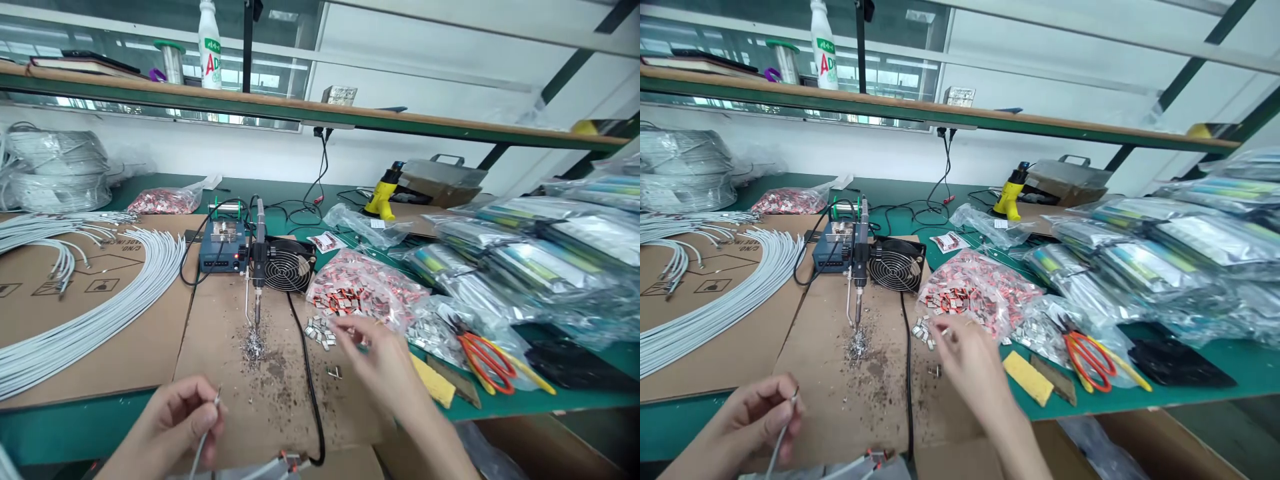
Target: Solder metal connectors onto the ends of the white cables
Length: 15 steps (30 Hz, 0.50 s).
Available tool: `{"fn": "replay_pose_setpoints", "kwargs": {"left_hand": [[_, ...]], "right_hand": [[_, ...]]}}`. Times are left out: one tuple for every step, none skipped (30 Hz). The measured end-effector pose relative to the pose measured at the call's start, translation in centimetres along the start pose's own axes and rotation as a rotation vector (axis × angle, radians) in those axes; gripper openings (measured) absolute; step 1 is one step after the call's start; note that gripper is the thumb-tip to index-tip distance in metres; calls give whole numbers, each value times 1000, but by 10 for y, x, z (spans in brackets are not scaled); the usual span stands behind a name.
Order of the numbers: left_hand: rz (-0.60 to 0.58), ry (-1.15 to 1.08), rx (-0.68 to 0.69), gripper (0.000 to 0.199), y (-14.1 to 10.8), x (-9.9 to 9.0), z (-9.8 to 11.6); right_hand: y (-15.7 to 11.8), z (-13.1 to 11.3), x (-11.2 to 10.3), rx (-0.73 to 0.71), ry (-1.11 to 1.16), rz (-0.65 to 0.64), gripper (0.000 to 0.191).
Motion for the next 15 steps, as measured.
{"fn": "replay_pose_setpoints", "kwargs": {"left_hand": [[-27,-15,-27,43,-1,-4,3],[-64,-27,-53,42,-1,-8,4],[-102,-34,-75,41,-1,-11,5],[-138,-37,-89,40,0,-13,6],[-165,-35,-101,40,1,-15,6],[-182,-24,-110,41,4,-16,6],[-187,-2,-107,42,7,-17,6],[-178,34,-95,42,10,-17,8],[-164,87,-76,42,14,-17,10],[-150,157,-53,41,19,-17,14],[-130,235,-32,38,23,-16,18],[-119,313,-21,34,28,-16,22],[-109,377,-18,31,33,-15,27],[-93,420,-22,28,38,-15,31],[-97,453,-40,27,43,-15,34]], "right_hand": [[12,15,-3,57,-88,-18,22],[22,28,-3,88,-141,-37,20],[31,38,-2,121,-201,-55,18],[38,44,0,139,-241,-63,17],[43,48,3,154,-280,-69,16],[46,49,6,166,-316,-73,17],[48,50,10,170,-343,-78,18],[48,50,12,169,-360,-87,18],[47,50,15,164,-368,-101,18],[47,51,16,157,-369,-118,18],[45,53,17,148,-361,-138,17],[45,56,17,140,-348,-159,18],[44,60,17,133,-333,-181,18],[44,64,16,126,-316,-203,18],[45,68,16,119,-300,-224,19]]}}
Point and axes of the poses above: each hand's wrist, its own y-axis towards the middle knuckle, its own x-axis out of the palm, z = x × y, the point moved 1 cm from there along y, towards the middle knuckle, and after that the axes turned 3 degrees about y, right-handed, at the moved point
